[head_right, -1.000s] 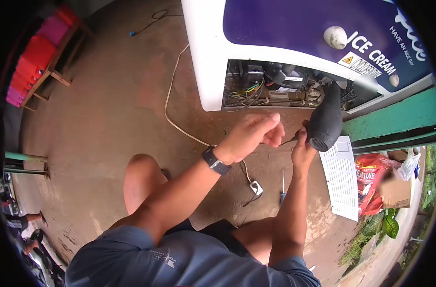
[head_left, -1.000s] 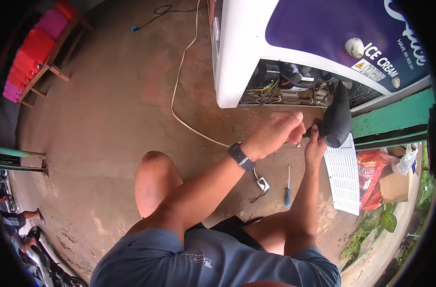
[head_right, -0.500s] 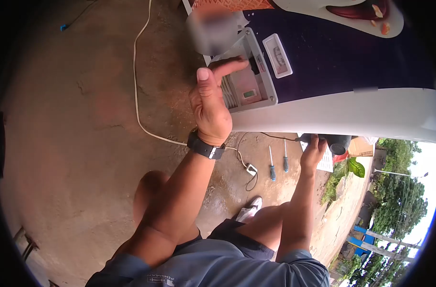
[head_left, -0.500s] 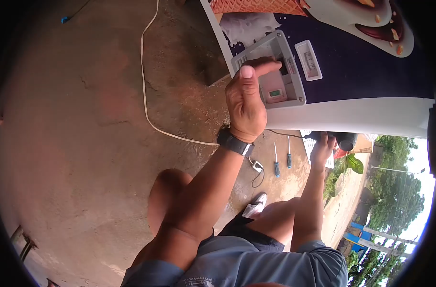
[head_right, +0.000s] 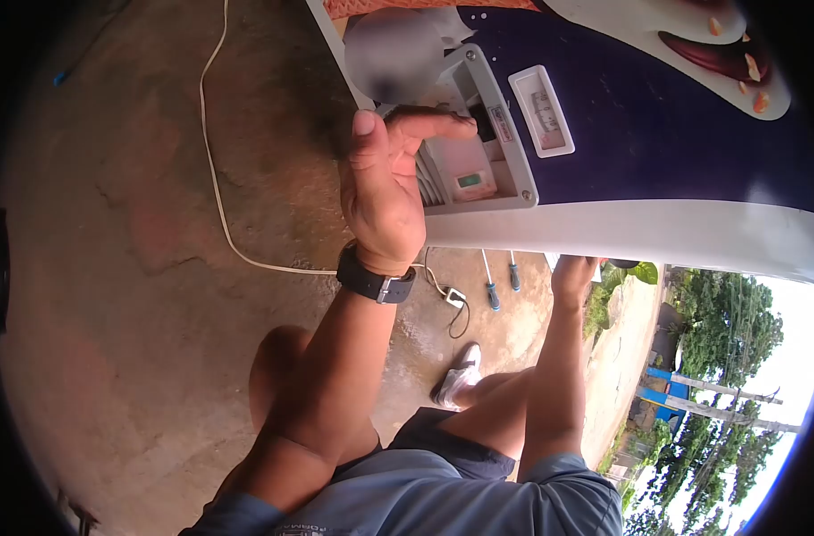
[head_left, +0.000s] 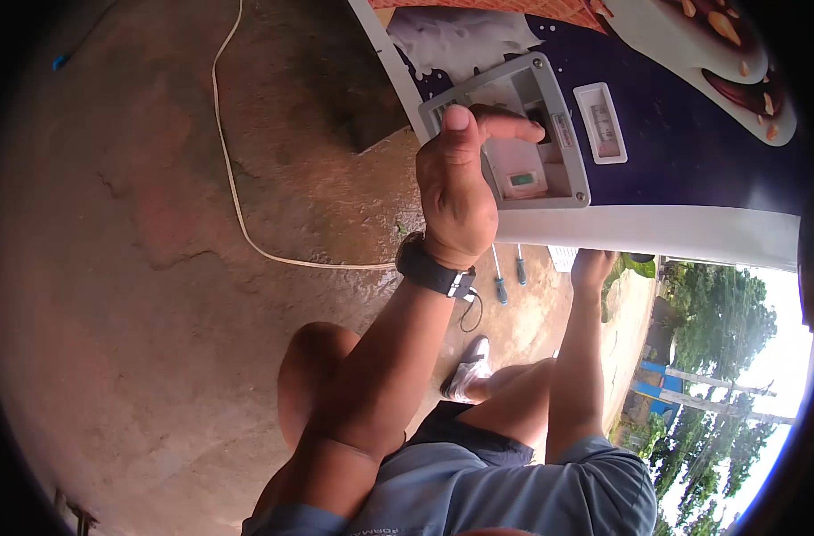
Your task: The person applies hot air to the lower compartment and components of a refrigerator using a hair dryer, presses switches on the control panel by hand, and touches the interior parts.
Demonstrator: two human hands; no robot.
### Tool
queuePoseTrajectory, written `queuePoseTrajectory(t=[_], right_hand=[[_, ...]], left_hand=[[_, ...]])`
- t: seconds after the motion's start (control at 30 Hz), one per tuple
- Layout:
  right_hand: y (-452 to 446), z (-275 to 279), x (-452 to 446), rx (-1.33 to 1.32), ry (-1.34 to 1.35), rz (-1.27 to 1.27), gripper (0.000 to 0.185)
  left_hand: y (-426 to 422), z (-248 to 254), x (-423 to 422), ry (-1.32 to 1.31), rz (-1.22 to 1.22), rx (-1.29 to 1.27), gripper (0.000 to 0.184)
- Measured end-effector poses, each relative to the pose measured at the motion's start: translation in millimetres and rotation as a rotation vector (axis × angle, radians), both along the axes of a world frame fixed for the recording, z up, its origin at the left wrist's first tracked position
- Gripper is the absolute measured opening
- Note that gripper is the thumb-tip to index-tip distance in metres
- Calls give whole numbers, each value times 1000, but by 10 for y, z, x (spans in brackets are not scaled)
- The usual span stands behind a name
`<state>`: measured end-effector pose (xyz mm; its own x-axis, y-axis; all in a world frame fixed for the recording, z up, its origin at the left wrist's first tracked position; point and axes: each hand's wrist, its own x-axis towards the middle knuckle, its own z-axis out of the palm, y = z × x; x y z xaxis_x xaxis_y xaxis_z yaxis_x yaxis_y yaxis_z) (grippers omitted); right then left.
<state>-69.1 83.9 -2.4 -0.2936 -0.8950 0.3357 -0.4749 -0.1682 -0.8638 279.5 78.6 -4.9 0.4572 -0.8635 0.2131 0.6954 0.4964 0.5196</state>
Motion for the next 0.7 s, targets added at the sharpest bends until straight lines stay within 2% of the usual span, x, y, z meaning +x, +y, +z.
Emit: queuePoseTrajectory(t=[0.13,0.23,0.37,0.43,0.5,0.53,0.63,0.7], right_hand=[[-22,87,77,-22,171,-15,15],[-16,148,185,4,52,49,14],[-95,67,47,-33,-60,31,13],[-124,75,37,-42,-71,27,13],[-121,116,83,-9,165,-7,17],[-105,136,136,-9,166,-3,17],[-74,158,265,26,36,10,21],[-87,111,246,-21,-169,13,27]], left_hand=[[20,-4,1,5,-3,19,72],[-5,11,9,63,57,46,80],[24,-11,93,116,34,79,79],[4,-33,125,121,77,41,69],[9,-40,143,123,86,41,68],[16,-43,150,122,88,44,67],[8,-51,120,113,113,52,64],[-4,-49,103,96,135,65,63]])
